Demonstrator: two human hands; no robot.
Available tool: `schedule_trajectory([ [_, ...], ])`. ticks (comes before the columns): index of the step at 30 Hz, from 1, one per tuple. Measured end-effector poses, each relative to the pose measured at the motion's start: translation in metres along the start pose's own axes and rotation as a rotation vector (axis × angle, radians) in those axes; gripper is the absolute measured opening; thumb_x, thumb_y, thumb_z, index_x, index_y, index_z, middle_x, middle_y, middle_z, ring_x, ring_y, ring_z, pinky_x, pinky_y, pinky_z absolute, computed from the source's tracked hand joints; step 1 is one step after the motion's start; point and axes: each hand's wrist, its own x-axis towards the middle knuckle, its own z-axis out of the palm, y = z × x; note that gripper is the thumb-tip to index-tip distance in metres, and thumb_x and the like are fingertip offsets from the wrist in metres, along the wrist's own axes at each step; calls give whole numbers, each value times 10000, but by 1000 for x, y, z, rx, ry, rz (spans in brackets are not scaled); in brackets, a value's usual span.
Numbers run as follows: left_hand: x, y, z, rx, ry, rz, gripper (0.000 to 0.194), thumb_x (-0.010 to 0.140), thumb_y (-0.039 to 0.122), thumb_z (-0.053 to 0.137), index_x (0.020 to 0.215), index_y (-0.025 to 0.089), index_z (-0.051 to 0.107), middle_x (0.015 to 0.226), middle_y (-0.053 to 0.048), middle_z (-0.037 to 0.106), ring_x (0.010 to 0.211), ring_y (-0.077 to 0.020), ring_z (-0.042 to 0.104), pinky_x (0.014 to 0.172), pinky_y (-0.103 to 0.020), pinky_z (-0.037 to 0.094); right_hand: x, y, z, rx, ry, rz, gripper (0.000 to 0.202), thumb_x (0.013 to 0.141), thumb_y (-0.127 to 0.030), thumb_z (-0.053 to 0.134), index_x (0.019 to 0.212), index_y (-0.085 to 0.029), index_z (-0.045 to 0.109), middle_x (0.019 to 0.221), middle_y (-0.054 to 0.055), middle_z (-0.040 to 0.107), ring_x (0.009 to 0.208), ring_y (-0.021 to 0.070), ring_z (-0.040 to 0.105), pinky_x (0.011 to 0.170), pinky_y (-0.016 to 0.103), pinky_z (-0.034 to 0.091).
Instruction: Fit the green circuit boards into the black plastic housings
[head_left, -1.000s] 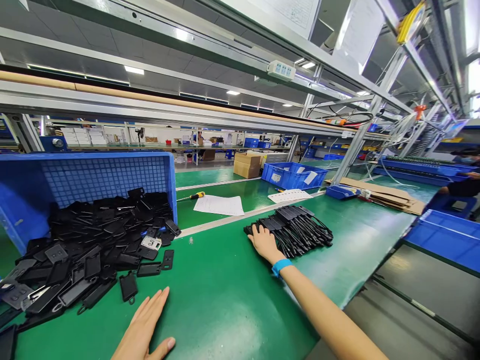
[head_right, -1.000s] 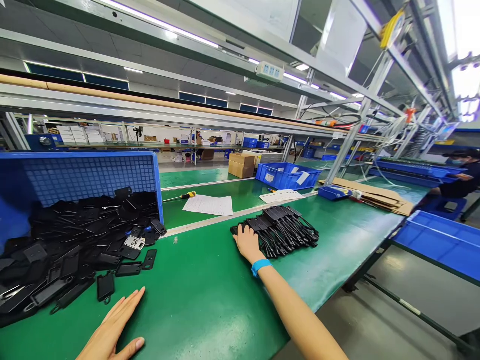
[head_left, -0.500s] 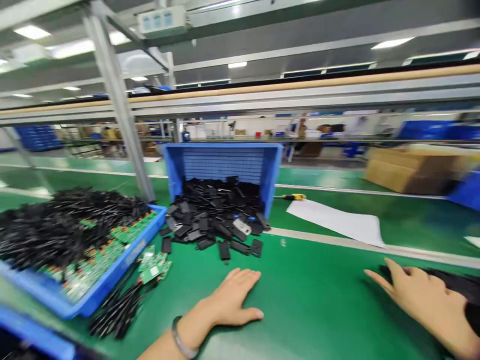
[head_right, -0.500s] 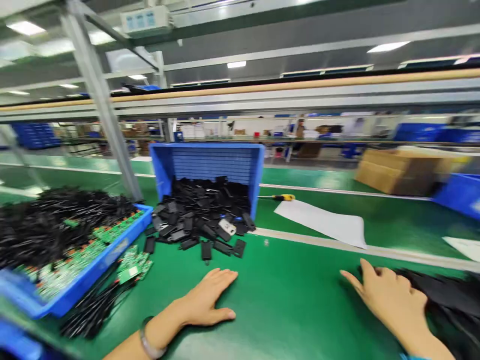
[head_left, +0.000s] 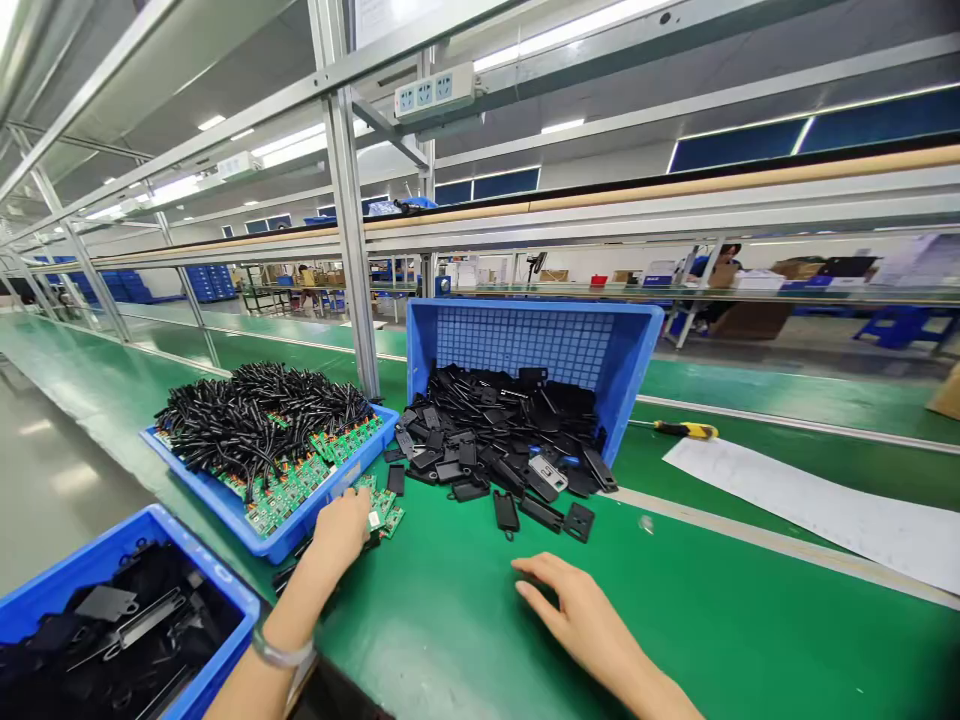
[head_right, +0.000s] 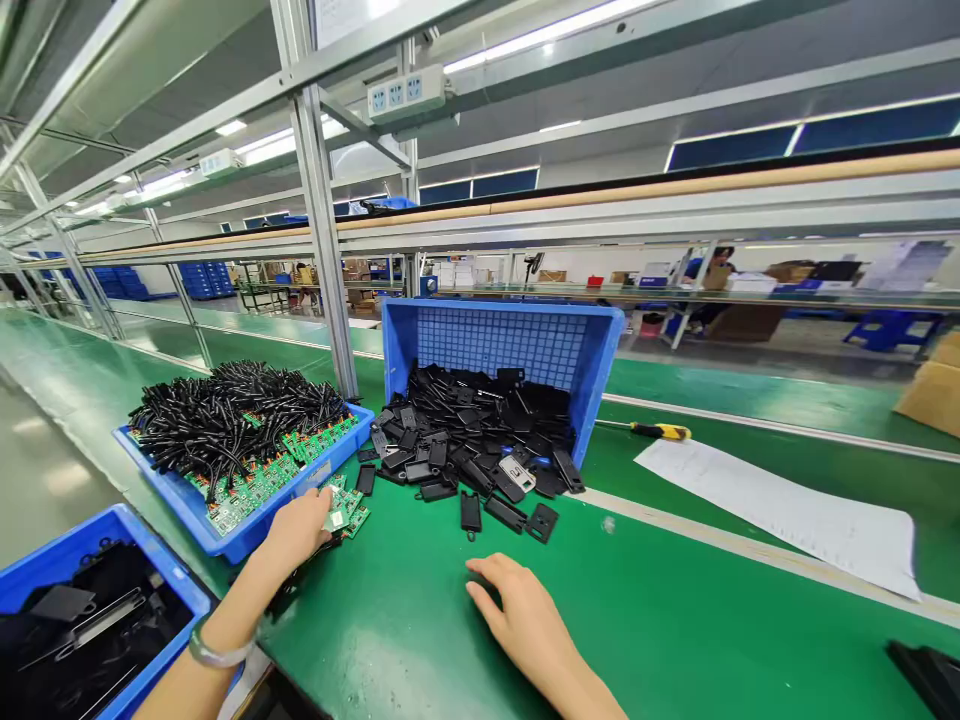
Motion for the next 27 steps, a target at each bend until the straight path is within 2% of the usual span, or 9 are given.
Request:
schedule_trajectory([
  [4, -2, -23, -5, -25, 35, -5, 286, 864, 110, 369, 1046, 92, 588, 957, -171, 682, 874, -266, 666, 754, -355, 503, -5, 1, 6, 121, 18, 9, 290, 847, -391, 480, 940, -240, 710, 921, 76, 697, 833, 255, 632, 772, 379, 476],
  [7, 4, -10, -22, -102, 170, -15, 376, 897, 143, 290, 1154, 73, 556, 1036, -184, 675, 937, -270, 650, 815, -370, 478, -9, 0, 9, 344, -23, 64, 356, 839, -499, 495, 884, -226, 719, 868, 79, 703, 798, 254, 631, 750, 386, 480],
  [9, 8, 16, -32, -265, 246, 80, 382, 906, 195, 300, 1141, 110, 588, 999, -138, 697, 904, -247, 658, 821, -347, 472, -10, -4, 12, 612, -79, 137, 443, 804, -589, 528, 922, -203, 709, 880, 92, 704, 826, 251, 633, 768, 391, 484],
  [11, 12, 54, -34, -462, 178, 277, 365, 910, 233, 317, 1092, 174, 627, 841, -57, 718, 774, -197, 672, 750, -290, 482, -11, -8, 14, 941, -104, 224, 507, 766, -620, 582, 1046, -205, 662, 974, 96, 692, 931, 239, 625, 850, 392, 467],
  [13, 17, 96, -25, -576, 18, 465, 358, 922, 257, 314, 1101, 206, 620, 805, -20, 708, 713, -152, 664, 689, -237, 481, -11, -12, 14, 1262, -80, 298, 554, 750, -614, 617, 1148, -229, 586, 1053, 87, 669, 1006, 216, 607, 917, 390, 437],
  [16, 26, 146, -2, -503, -36, 489, 314, 909, 301, 399, 1147, 209, 582, 948, -57, 678, 836, -176, 654, 743, -263, 481, -10, -11, 9, 1516, 50, 387, 547, 732, -599, 645, 1112, -219, 545, 893, 48, 674, 806, 162, 630, 768, 323, 494],
  [19, 34, 164, 19, -425, -39, 436, 349, 807, 411, 578, 1025, 139, 610, 1006, -153, 617, 904, -288, 622, 745, -375, 483, -8, -3, 1, 1367, 174, 445, 453, 733, -603, 626, 906, -197, 523, 646, -20, 595, 463, 72, 427, 415, 177, 324],
  [22, 36, 160, 31, -408, -57, 433, 328, 744, 463, 635, 834, 148, 610, 892, -123, 606, 850, -289, 609, 732, -393, 479, -8, 5, -5, 1081, 180, 438, 418, 788, -627, 498, 773, -216, 427, 575, -43, 546, 390, 53, 212, 363, 173, 129],
  [27, 32, 152, 43, -627, -74, 438, 278, 748, 212, 589, 1022, 173, 568, 919, -48, 604, 779, -153, 589, 724, -278, 482, -9, 12, -10, 546, 305, 272, 251, 804, -468, 494, 757, -222, 497, 639, -27, 491, 521, 112, 404, 470, 231, 351],
])
